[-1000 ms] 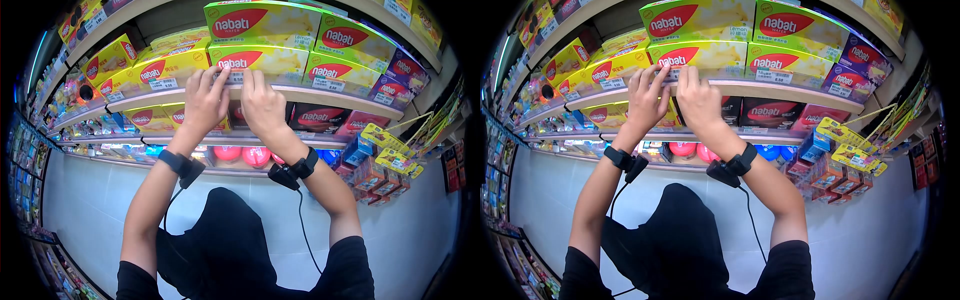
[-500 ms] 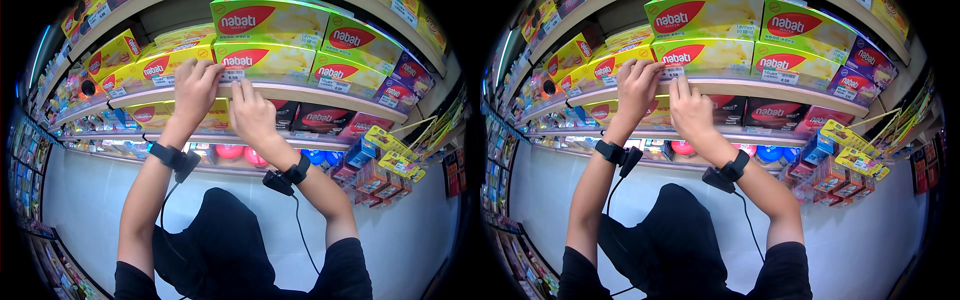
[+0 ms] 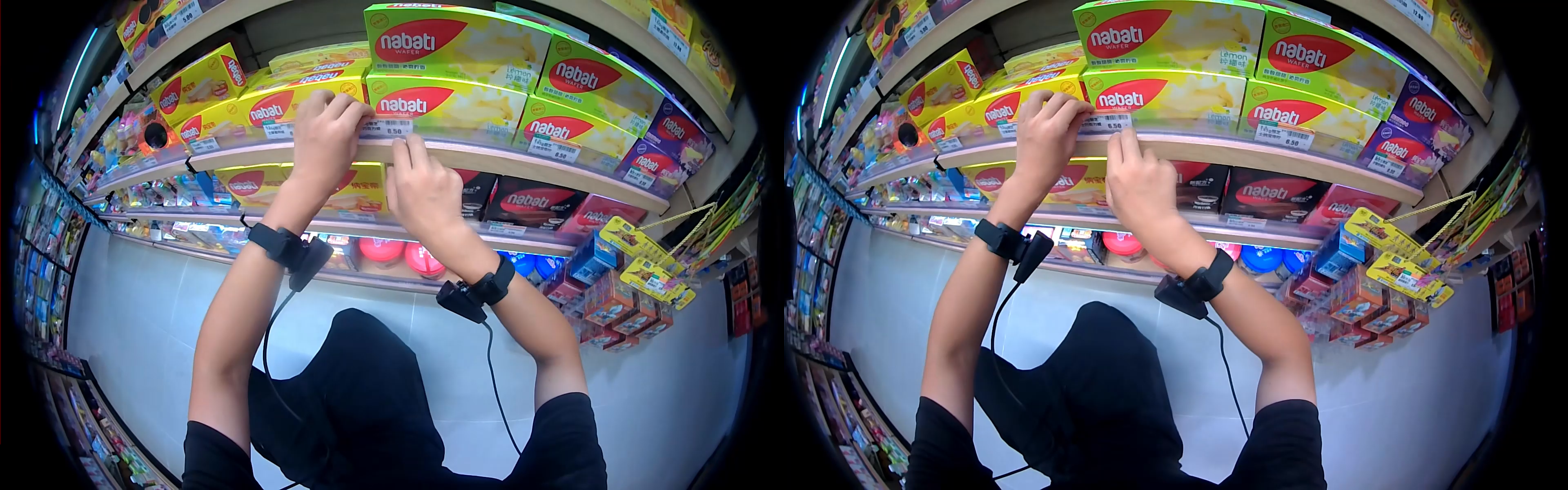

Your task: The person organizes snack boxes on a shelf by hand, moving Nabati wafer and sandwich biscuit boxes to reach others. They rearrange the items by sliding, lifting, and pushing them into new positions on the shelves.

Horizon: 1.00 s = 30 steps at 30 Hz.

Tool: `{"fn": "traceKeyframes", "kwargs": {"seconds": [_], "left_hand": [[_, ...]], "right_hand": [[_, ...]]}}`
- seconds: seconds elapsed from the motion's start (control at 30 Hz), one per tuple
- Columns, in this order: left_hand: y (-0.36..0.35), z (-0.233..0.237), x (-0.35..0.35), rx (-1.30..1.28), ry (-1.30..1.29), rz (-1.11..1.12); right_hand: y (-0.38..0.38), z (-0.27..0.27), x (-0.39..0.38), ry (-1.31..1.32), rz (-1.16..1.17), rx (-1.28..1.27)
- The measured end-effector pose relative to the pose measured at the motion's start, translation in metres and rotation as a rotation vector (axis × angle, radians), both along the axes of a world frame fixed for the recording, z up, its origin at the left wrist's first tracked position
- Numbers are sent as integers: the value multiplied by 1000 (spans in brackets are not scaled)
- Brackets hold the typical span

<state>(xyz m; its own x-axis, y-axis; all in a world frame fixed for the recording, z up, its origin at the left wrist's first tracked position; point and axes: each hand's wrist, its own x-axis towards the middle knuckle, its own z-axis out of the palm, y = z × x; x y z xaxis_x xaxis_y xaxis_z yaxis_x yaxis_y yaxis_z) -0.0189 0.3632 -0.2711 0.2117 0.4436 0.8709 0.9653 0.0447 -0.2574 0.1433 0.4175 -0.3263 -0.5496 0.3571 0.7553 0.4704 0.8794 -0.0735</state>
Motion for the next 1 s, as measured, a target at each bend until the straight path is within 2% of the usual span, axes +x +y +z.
{"fn": "traceKeyframes", "kwargs": {"seconds": [0.13,0.23,0.3,0.47,0.57,0.67,0.77,1.0], "left_hand": [[1,1,2,-5,-47,-27],[1,0,3,-14,-77,-39],[-1,1,2,-52,-114,-44],[-10,3,-1,-124,-164,-80],[-16,4,-4,-164,-170,-91],[-19,4,-3,-159,-206,-83],[-21,1,-2,-133,-202,-66],[-23,-7,4,-109,-285,-61]], "right_hand": [[5,26,0,125,44,-131],[24,39,-4,172,80,-22],[38,51,-4,151,76,-44],[54,78,-1,-179,48,-6],[59,79,-4,-271,70,163],[59,78,-5,-322,93,426],[62,78,-4,-305,94,523],[60,71,-5,-324,15,486]]}}
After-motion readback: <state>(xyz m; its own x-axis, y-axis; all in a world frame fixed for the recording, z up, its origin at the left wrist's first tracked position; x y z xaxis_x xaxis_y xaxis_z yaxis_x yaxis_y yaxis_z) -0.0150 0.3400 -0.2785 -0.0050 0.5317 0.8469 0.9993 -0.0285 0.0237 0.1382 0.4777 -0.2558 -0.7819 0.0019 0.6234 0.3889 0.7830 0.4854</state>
